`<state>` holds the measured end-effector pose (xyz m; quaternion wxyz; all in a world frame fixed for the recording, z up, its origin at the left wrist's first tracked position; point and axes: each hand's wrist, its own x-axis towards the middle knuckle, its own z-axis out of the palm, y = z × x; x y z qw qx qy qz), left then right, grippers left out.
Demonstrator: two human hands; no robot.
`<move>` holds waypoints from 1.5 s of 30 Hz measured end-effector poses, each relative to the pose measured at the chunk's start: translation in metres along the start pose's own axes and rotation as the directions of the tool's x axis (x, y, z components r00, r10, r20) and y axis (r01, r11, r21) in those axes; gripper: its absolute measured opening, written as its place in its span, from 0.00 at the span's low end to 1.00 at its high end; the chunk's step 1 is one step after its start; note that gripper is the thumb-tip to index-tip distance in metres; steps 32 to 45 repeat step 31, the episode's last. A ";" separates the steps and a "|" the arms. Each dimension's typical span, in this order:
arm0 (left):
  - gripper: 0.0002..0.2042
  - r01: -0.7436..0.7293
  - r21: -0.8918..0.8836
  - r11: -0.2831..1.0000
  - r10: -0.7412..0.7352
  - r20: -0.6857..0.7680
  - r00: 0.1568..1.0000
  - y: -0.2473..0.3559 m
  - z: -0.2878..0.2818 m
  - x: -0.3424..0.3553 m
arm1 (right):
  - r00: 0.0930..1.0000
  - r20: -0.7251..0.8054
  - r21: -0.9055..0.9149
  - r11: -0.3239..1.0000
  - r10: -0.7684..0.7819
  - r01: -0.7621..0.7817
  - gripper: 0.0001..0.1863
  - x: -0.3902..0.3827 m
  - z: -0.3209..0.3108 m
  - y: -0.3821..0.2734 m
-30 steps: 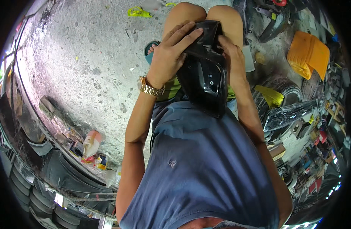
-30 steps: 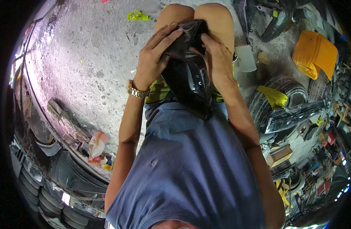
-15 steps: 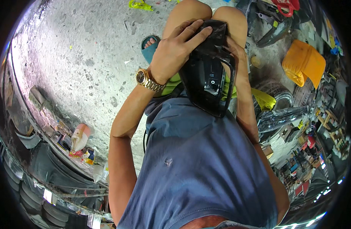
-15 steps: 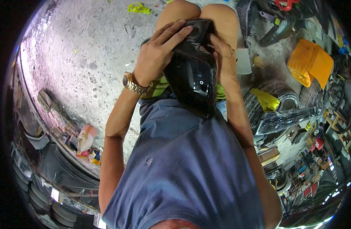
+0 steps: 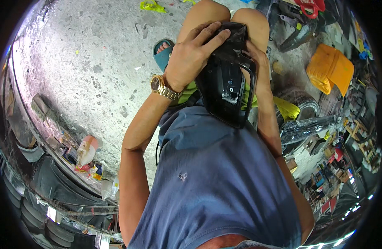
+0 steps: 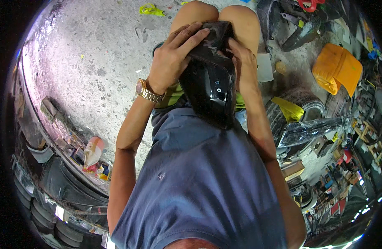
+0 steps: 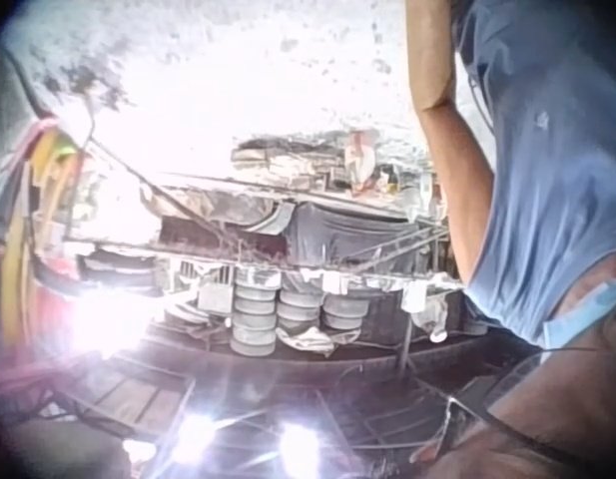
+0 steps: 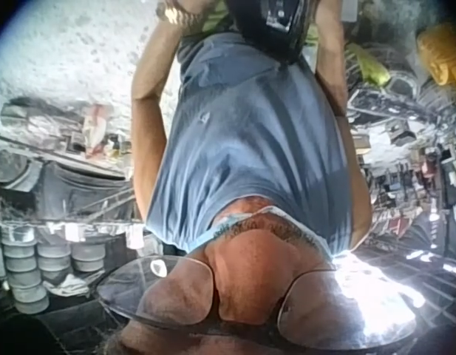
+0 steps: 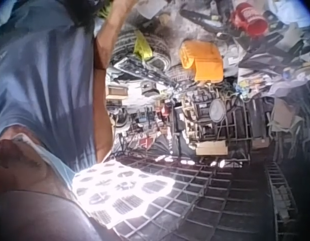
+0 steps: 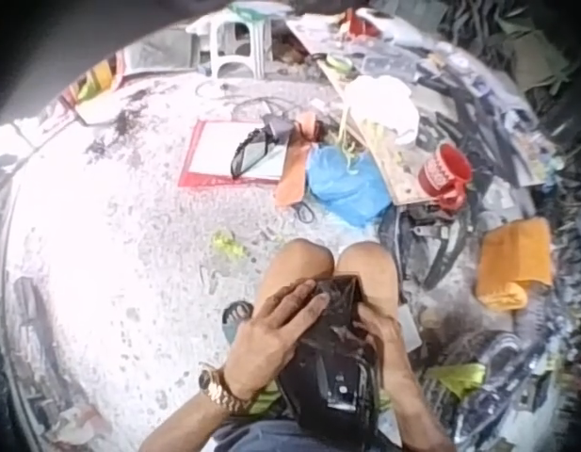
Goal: Assembling or repairing a side mirror assembly for a vehicle by hand.
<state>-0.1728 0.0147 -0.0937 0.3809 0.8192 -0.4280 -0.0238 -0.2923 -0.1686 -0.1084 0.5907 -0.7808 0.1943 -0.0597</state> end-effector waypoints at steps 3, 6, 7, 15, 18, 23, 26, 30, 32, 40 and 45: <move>0.35 0.005 -0.013 1.000 -0.005 -0.016 1.000 0.000 0.001 -0.002 | 0.998 0.012 -0.077 0.995 0.063 -0.062 0.13 0.004 -0.005 -0.005; 0.34 -0.011 -0.001 1.000 0.011 -0.054 0.998 -0.005 0.002 -0.003 | 0.855 0.126 0.698 0.567 0.504 -0.437 0.10 0.017 0.008 -0.045; 0.34 -0.031 -0.004 1.000 0.030 -0.076 0.997 -0.005 0.003 -0.004 | 0.852 0.126 0.696 0.567 0.507 -0.440 0.10 0.014 0.007 -0.047; 0.30 -0.074 0.075 0.994 0.090 -0.242 0.966 -0.005 -0.005 -0.004 | 0.995 0.098 -0.248 0.967 -0.036 0.059 0.11 0.019 0.005 -0.046; 0.33 -0.033 0.053 0.998 0.045 -0.244 0.969 -0.010 0.001 -0.005 | 0.994 0.040 0.056 0.993 0.097 -0.100 0.12 0.021 0.014 -0.044; 0.36 0.066 -0.110 0.992 -0.095 -0.280 0.955 -0.014 0.004 -0.008 | 0.994 0.036 -0.051 0.994 0.102 -0.100 0.12 0.024 0.015 -0.048; 0.37 0.090 -0.164 0.982 -0.134 -0.278 0.951 -0.021 0.008 -0.013 | 0.995 0.040 -0.077 0.993 0.094 -0.091 0.11 0.024 0.008 -0.036; 0.43 0.187 -0.532 0.826 -0.365 -0.252 0.896 -0.028 0.016 -0.029 | 0.971 0.072 -0.150 0.965 0.226 -0.214 0.13 0.014 0.008 -0.043; 0.44 0.221 -0.700 0.680 -0.456 -0.166 0.874 -0.026 0.016 -0.033 | 0.988 0.087 -0.096 0.988 0.126 -0.118 0.13 0.013 0.010 -0.044; 0.44 0.221 -0.700 0.680 -0.456 -0.166 0.874 -0.026 0.016 -0.033 | 0.988 0.087 -0.096 0.988 0.126 -0.118 0.13 0.013 0.010 -0.044; 0.44 0.221 -0.700 0.680 -0.456 -0.166 0.874 -0.026 0.016 -0.033 | 0.988 0.087 -0.096 0.988 0.126 -0.118 0.13 0.013 0.010 -0.044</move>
